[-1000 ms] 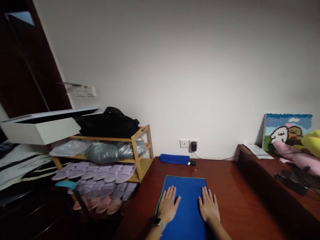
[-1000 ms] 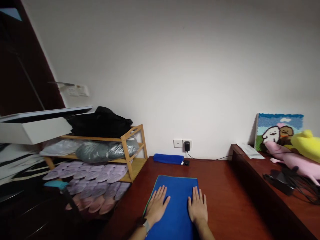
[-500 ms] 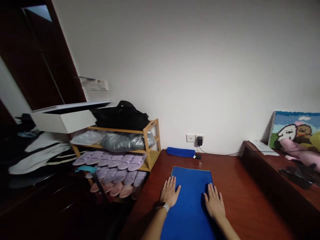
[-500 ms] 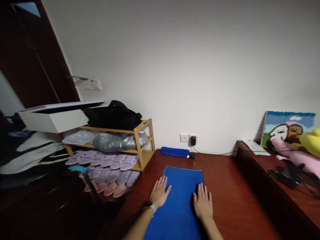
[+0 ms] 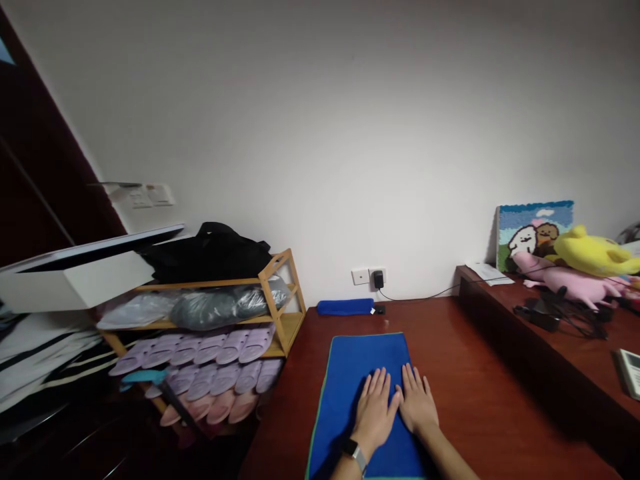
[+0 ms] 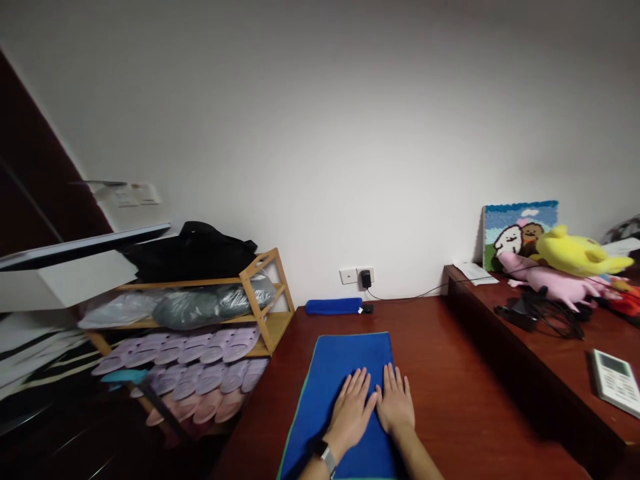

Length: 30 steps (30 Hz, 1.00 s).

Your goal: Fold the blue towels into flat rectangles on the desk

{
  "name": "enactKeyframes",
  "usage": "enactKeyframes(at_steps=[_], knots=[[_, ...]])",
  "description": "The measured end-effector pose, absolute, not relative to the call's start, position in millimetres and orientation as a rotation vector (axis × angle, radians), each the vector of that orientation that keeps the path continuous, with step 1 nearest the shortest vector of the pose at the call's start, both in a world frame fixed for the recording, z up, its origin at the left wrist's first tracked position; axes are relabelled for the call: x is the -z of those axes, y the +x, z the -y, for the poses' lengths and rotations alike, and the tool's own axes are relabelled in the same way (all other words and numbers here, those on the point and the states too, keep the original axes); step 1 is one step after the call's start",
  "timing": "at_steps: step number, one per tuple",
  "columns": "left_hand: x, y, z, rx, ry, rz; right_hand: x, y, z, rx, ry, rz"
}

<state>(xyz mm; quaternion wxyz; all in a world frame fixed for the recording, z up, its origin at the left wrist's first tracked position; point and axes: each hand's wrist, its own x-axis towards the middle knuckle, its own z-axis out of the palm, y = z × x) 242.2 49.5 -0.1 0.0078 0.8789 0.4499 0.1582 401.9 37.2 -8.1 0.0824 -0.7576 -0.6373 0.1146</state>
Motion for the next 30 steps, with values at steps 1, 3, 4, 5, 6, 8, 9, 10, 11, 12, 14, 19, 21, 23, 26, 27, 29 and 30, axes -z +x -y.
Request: enactKeyframes(at_steps=[1, 3, 4, 5, 6, 8, 9, 10, 11, 12, 14, 19, 21, 23, 26, 27, 29, 30], knots=[[3.7, 243.7, -42.4, -0.447, 2.712, -1.413, 8.3, 401.9, -36.9, -0.344, -2.267, 1.903], [10.4, 232.9, -34.0, -0.352, 2.654, -1.453, 10.4, 401.5, -36.7, -0.343, -2.269, 1.891], [13.3, 221.6, -32.2, -0.313, 2.628, -1.491, 11.9, 401.2, -36.8, -0.341, -2.268, 1.884], [15.8, 207.4, -31.3, -0.28, 2.606, -1.534, 13.4, 400.8, -37.1, -0.337, -2.265, 1.879], [17.9, 191.5, -30.8, -0.258, 2.589, -1.58, 14.6, 400.5, -37.4, -0.333, -2.26, 1.875], [21.0, 159.0, -29.2, -0.236, 2.556, -1.673, 15.4, 400.3, -38.3, -0.329, -2.255, 1.862], [22.1, 144.5, -27.7, -0.23, 2.536, -1.72, 14.6, 400.5, -38.8, -0.328, -2.256, 1.857], [22.8, 132.3, -25.5, -0.224, 2.518, -1.76, 13.0, 400.6, -39.3, -0.327, -2.261, 1.855], [23.4, 122.8, -23.1, -0.217, 2.502, -1.791, 10.6, 400.8, -39.7, -0.33, -2.27, 1.859], [23.9, 116.2, -20.5, -0.213, 2.489, -1.816, 7.6, 400.7, -39.6, -0.341, -2.281, 1.869], [24.9, 110.8, -16.3, -0.222, 2.477, -1.844, 1.1, 399.5, -36.6, -0.382, -2.311, 1.888], [28.2, 116.7, -14.4, -0.273, 2.478, -1.86, 0.6, 390.5, -1.5, -0.317, -2.274, 1.871], [28.6, 117.4, -15.1, -0.276, 2.479, -1.866, 9.2, 387.9, 18.3, -0.306, -2.235, 1.88], [27.2, 115.6, -15.6, -0.272, 2.484, -1.867, 17.9, 386.9, 33.6, -0.322, -2.21, 1.887], [20.0, 113.1, -16.1, -0.239, 2.498, -1.865, 23.0, 386.8, 43.3, -0.314, -2.187, 1.875], [16.4, 114.4, -16.0, -0.222, 2.505, -1.861, 22.3, 386.8, 43.6, -0.314, -2.186, 1.869], [8.6, 124.2, -14.2, -0.224, 2.526, -1.855, 18.6, 386.8, 42.6, -0.323, -2.187, 1.867], [4.7, 133.5, -12.0, -0.25, 2.539, -1.846, 16.4, 386.8, 42.0, -0.328, -2.188, 1.872]])
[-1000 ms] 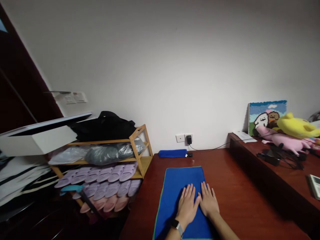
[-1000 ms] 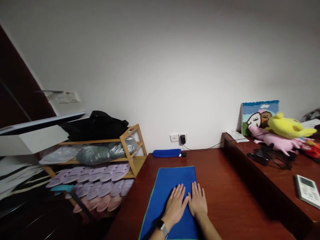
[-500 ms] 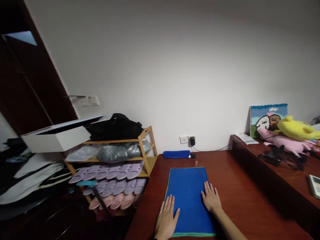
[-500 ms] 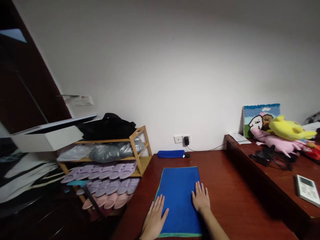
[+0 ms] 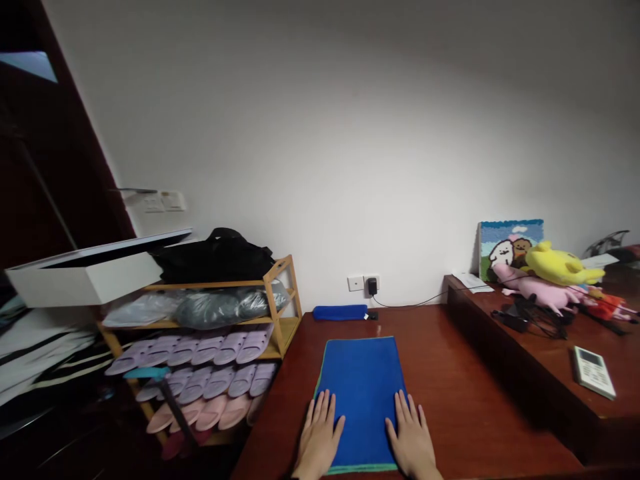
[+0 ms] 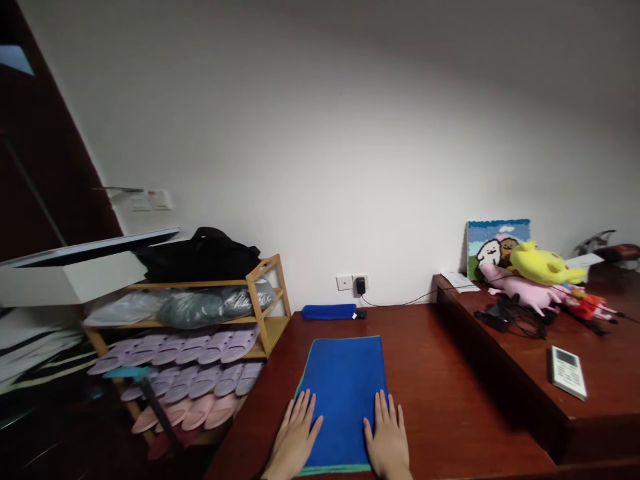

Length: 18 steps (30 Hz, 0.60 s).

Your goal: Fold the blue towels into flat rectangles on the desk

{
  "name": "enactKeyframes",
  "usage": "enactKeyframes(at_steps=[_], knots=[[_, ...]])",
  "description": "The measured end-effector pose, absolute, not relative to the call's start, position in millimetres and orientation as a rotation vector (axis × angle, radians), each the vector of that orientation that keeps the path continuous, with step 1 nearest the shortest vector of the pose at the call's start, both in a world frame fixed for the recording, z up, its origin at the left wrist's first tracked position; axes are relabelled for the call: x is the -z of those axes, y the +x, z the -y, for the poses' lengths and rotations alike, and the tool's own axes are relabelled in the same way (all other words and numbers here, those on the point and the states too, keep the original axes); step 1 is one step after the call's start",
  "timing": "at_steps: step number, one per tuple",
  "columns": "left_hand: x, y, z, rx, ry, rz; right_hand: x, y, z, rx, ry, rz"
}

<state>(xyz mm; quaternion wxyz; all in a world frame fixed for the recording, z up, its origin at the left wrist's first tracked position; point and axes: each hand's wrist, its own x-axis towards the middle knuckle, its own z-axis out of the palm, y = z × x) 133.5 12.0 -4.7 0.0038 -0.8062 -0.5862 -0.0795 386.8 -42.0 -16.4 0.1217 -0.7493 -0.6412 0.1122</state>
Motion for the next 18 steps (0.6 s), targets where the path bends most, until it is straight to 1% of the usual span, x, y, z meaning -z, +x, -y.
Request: enactKeyframes(at_steps=[4, 6, 9, 12, 18], knots=[[-6.2, 195.5, 2.8, 0.422, -2.69, 1.613, 9.5, 386.9, 43.3, -0.334, -2.193, 1.889], [-6.7, 226.5, 9.4, 0.425, -2.825, 1.508, 8.2, 387.3, 44.6, -0.344, -2.19, 1.899], [-0.4, 246.2, 12.2, 0.345, -2.898, 1.551, 8.9, 387.8, 44.9, -0.35, -2.177, 1.917], [10.1, 224.7, 6.6, 0.336, -2.865, 1.592, 11.5, 387.7, 43.3, -0.334, -2.173, 1.913], [17.4, 119.4, -4.9, 0.292, -2.622, 1.851, 11.5, 387.5, 43.8, -0.326, -2.197, 1.888]])
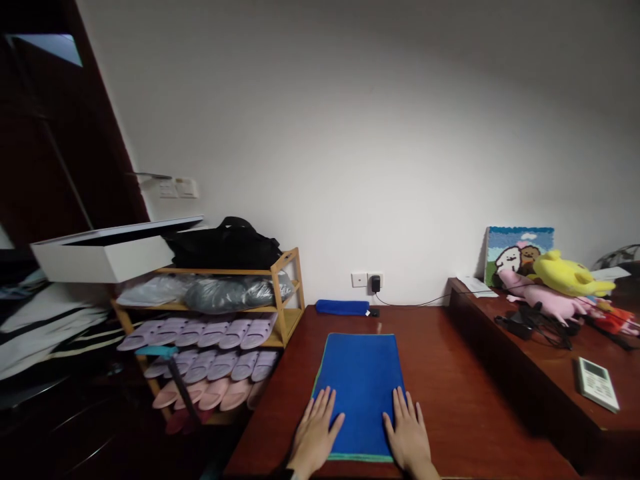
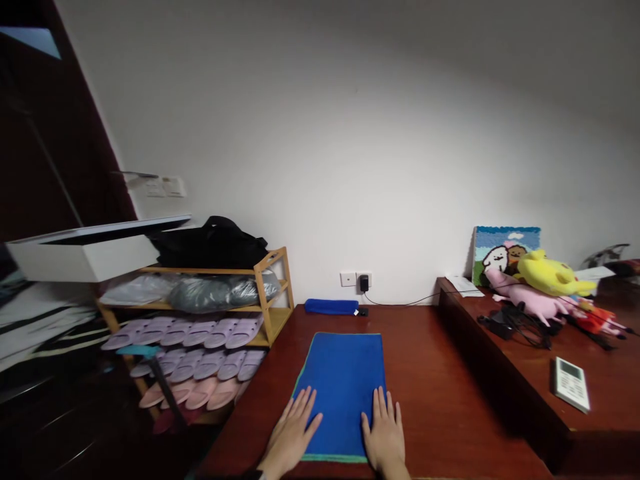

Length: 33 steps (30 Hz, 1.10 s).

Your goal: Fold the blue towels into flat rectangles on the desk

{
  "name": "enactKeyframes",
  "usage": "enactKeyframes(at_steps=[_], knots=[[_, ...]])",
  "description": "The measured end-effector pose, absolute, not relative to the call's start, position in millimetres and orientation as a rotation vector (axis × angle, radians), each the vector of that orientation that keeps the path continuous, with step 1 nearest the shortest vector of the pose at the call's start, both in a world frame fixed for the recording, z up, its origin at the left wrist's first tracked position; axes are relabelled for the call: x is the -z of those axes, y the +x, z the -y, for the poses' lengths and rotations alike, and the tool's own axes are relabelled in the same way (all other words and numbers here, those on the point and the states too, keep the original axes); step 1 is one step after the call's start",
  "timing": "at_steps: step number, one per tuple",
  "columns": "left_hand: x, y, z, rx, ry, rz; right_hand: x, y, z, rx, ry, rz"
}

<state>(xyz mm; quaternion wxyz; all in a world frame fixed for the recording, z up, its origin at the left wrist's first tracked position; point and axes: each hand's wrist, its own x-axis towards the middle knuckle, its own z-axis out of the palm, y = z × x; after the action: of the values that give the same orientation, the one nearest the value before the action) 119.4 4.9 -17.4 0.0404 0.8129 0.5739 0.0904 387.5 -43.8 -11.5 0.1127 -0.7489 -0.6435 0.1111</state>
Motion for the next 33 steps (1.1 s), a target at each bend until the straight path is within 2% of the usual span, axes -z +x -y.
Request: enactKeyframes(at_steps=[4, 10, 17, 22, 27, 33], knots=[[14.9, 79.2, -4.6, -0.226, 2.403, -1.903, 9.8, 387.4, 45.9, -0.314, -2.216, 1.901], [14.5, 69.7, 0.8, -0.219, 2.412, -1.843, 11.4, 385.8, 46.2, -0.278, -2.283, 1.947], [11.1, 20.8, -26.1, -0.348, 2.342, -1.948, 28.5, 388.5, 39.1, -0.262, -2.317, 1.95], [15.0, -0.9, -63.1, -0.419, 2.282, -2.175, 21.5, 362.4, 3.2, -0.227, -2.28, 1.862], [23.5, -2.8, -71.0, -0.488, 2.3, -2.188, 0.6, 303.4, -50.7, -0.239, -2.201, 1.886], [27.5, -6.9, -72.5, -0.511, 2.276, -2.172, 16.2, 303.0, -86.4, -0.255, -2.183, 1.952]])
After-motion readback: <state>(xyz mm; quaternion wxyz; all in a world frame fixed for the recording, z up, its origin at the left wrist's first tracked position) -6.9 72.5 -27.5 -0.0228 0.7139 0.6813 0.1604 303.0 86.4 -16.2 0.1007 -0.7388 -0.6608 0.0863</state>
